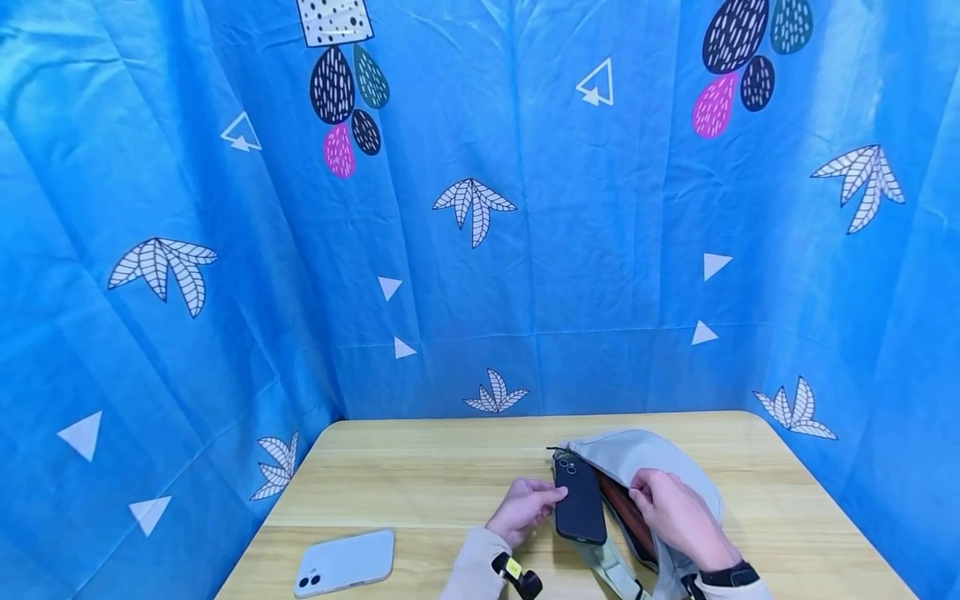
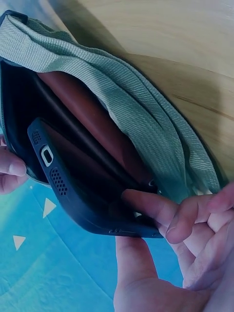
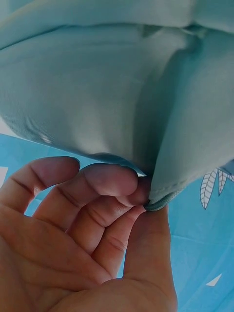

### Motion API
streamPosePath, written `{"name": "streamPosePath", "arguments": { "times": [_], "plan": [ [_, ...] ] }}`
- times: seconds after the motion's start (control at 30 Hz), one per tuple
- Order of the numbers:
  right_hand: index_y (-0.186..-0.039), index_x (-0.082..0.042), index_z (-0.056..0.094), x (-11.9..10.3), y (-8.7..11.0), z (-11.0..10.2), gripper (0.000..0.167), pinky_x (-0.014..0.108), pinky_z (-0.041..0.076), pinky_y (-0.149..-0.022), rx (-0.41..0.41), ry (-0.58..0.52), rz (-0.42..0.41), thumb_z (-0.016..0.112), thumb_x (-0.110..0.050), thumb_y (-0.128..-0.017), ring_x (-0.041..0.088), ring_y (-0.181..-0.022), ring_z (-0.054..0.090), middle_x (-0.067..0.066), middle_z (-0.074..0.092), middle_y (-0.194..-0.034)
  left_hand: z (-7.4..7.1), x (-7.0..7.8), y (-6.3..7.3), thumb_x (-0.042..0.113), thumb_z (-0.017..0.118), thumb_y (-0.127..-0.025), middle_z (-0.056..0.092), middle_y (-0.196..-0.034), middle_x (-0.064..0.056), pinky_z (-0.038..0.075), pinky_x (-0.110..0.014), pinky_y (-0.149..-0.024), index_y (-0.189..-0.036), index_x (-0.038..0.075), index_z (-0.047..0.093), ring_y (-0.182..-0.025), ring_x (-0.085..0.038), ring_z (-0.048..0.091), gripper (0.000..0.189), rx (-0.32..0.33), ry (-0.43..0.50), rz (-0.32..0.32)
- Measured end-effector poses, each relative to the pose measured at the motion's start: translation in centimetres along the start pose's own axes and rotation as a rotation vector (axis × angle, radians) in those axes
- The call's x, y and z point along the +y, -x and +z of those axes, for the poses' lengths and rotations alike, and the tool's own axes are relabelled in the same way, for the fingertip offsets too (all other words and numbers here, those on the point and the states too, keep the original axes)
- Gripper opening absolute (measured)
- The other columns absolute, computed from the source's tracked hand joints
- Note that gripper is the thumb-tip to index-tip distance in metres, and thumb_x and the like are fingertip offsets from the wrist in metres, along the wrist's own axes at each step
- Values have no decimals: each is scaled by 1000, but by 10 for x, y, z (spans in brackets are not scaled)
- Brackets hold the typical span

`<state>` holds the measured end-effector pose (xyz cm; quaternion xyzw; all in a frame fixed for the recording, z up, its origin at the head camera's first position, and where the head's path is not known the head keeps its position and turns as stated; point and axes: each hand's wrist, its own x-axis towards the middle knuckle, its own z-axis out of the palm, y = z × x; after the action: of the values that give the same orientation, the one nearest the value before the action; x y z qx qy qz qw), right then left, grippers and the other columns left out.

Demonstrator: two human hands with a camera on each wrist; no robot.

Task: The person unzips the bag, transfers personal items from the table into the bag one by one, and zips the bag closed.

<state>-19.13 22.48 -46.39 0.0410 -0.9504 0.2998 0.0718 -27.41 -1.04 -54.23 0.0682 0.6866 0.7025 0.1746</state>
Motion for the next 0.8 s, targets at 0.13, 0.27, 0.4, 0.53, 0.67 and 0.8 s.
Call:
{"name": "streamPosePath", "arguments": {
  "times": [0.13,0.27,0.4,0.53,0.67,0.8],
  "plan": [
    [-84,-13,67,0,0,1,13,25,39,-56,4,1,-5,66,-6,-95,12,-62,48,-5,57,-71,4,1,1,15,78,-89,59,-68,7,29,-14,-46,-94,5,71,-55,-3,44,13,3,3,-9],
    [-83,-13,67,-1,0,1,13,25,39,-56,8,8,-3,66,-6,-95,12,-62,48,-5,57,-71,7,0,0,15,77,-90,60,-69,7,31,-14,-48,-98,2,72,-56,-3,45,16,-2,16,-1],
    [-83,-13,67,-2,0,1,14,25,38,-55,10,9,4,66,-6,-95,12,-61,48,-5,56,-70,10,-1,-2,14,77,-90,61,-69,8,31,-14,-49,-97,3,72,-57,-3,46,14,-3,31,3],
    [-83,-13,66,-2,1,2,14,25,38,-55,6,7,11,66,-6,-95,12,-61,48,-5,56,-69,14,-2,-2,15,78,-89,59,-66,9,30,-15,-47,-91,8,71,-56,-4,46,10,6,44,-7],
    [-83,-13,67,-3,1,3,14,25,38,-55,11,9,11,65,-6,-95,12,-61,48,-5,56,-70,18,-3,-2,17,78,-89,59,-66,9,29,-15,-47,-89,10,71,-56,-3,47,9,2,57,-14],
    [-83,-12,67,-3,2,5,14,25,38,-56,11,6,13,66,-6,-95,12,-61,48,-4,56,-70,21,-6,-2,17,79,-89,60,-67,9,30,-15,-48,-89,10,72,-56,-3,48,10,11,64,-18]
  ]
}}
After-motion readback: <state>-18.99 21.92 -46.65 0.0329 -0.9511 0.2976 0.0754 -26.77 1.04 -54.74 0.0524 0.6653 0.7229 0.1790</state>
